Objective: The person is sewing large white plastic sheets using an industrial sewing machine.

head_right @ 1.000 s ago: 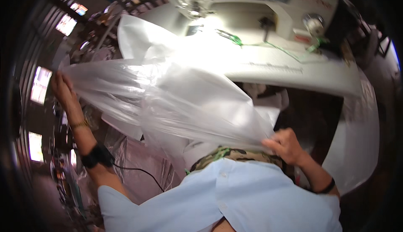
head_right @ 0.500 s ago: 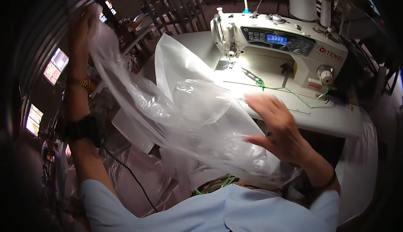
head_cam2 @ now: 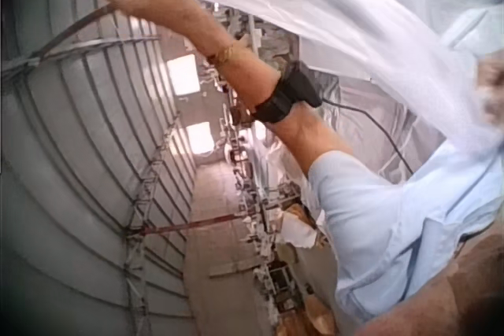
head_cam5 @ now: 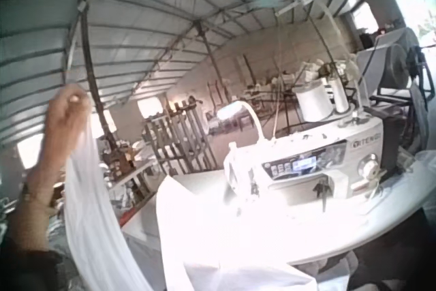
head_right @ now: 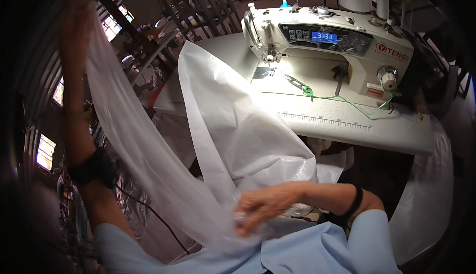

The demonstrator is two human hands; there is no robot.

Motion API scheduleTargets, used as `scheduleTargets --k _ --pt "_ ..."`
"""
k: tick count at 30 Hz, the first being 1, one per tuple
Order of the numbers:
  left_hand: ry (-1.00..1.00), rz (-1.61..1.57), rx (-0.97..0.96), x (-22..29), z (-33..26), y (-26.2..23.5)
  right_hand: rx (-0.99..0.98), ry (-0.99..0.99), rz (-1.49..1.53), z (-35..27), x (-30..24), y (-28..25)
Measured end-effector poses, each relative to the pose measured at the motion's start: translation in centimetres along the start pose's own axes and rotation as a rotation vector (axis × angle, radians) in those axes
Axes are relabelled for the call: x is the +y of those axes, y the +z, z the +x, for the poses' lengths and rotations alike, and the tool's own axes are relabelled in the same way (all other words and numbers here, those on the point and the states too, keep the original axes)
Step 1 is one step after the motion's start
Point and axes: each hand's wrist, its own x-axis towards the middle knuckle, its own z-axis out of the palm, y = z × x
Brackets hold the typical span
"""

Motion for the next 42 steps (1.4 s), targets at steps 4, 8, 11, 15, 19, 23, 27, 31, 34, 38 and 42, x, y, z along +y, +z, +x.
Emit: scheduleTargets --k 4,8,11,15,19,23,27,31,34,38,42 --pt "-0.375 -0.360 -0.094 -5.6 -5.6 9.3 0.369 0.464 -0.125 -7.1 4.5 -2.8" --pt "-0.731 -0.547 -0.306 -8.0 -12.2 13.0 0.682 0.550 -1.324 -7.2 1.6 -3.4" --pt "-0.785 -0.677 -0.361 -7.7 -13.5 14.7 1.406 0.009 -1.048 -7.4 2.5 -7.1" --pt "-0.861 -0.744 -0.446 -8.7 -15.6 16.5 1.466 0.372 -1.348 -4.0 5.0 -11.3" --pt "-0.825 -0.720 -0.410 -7.7 -16.3 17.0 1.309 0.488 -0.955 -4.2 5.5 -10.8" --pt "-0.782 -0.872 -0.272 -7.0 -18.7 19.3 1.149 0.172 -0.647 -5.5 4.2 -4.0" --pt "-0.918 -1.351 -0.290 0.4 -19.1 24.0 1.220 0.163 -0.593 -10.4 6.9 1.6" --pt "-0.903 -1.339 -0.353 5.8 -24.9 29.5 1.319 0.556 -0.322 -16.1 14.3 5.1" --pt "-0.889 -1.130 -0.530 7.1 -29.2 32.3 1.255 0.575 -0.032 -16.9 14.2 7.5" --pt "-0.922 -1.184 -0.411 10.5 -27.8 33.1 1.268 0.831 -0.954 -17.0 4.2 6.0" --pt "-0.838 -1.208 -0.380 10.3 -27.9 32.9 1.341 0.091 -1.573 -11.6 -3.0 3.1"
